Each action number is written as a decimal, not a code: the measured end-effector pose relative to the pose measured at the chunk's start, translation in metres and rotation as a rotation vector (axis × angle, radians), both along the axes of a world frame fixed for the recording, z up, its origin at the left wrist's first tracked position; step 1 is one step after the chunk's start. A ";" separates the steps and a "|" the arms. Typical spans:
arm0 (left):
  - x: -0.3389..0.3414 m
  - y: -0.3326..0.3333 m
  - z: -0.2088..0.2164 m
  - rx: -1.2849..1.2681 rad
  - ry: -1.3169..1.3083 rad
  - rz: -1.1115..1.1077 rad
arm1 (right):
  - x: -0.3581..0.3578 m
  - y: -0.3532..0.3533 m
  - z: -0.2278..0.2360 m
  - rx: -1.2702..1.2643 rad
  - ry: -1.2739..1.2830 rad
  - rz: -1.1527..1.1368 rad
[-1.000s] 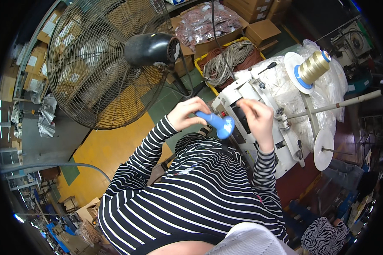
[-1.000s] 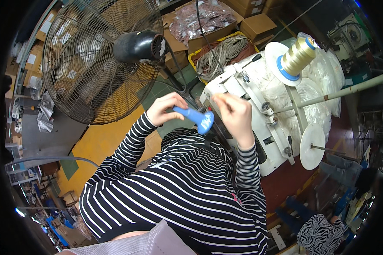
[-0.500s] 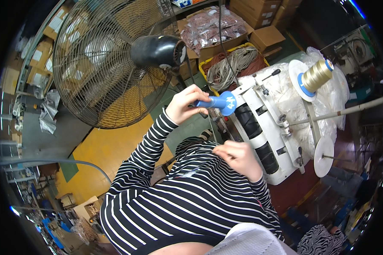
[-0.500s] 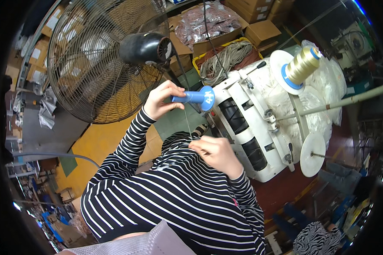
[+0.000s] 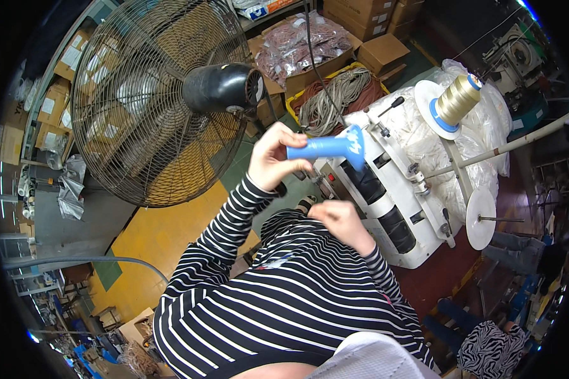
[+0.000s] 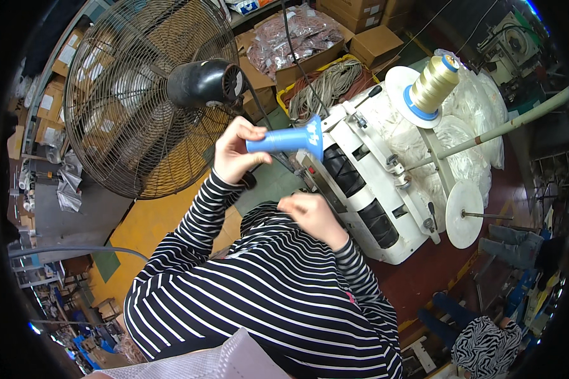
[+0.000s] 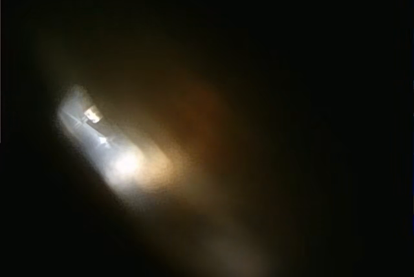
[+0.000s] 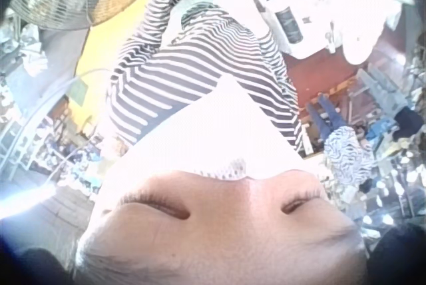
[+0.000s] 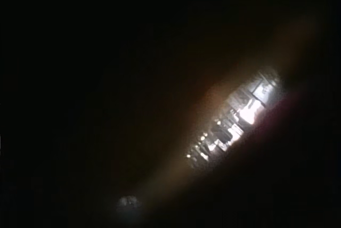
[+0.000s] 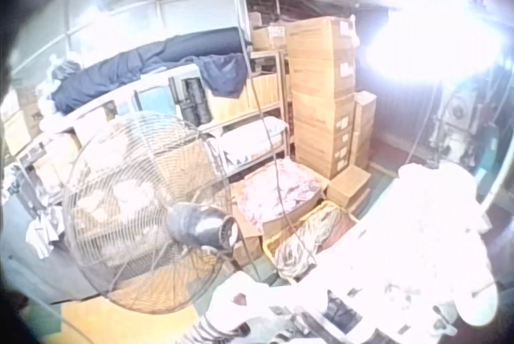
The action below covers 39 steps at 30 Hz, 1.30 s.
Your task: The person threads a sewing machine by guiding thread from a spool through guides and tensioners, then pulls the thread through the needle area. They handle a blue plastic bobbin winder and a spool of thread, adjusting components on the machine.
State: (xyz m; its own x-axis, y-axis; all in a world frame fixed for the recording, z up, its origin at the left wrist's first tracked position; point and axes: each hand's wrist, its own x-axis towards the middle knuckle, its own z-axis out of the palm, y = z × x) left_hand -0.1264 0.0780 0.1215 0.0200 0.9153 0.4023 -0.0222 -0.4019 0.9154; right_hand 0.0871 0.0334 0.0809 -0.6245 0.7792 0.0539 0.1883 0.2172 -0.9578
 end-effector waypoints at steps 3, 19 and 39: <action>-0.030 0.011 0.011 0.187 0.552 -0.119 | 0.015 -0.011 0.030 0.169 -0.027 -0.006; 0.009 0.014 -0.017 0.145 0.273 0.067 | 0.014 -0.004 0.012 0.047 0.035 -0.247; 0.016 0.008 -0.027 0.097 0.599 -0.546 | 0.035 0.006 0.020 0.259 -0.158 -0.364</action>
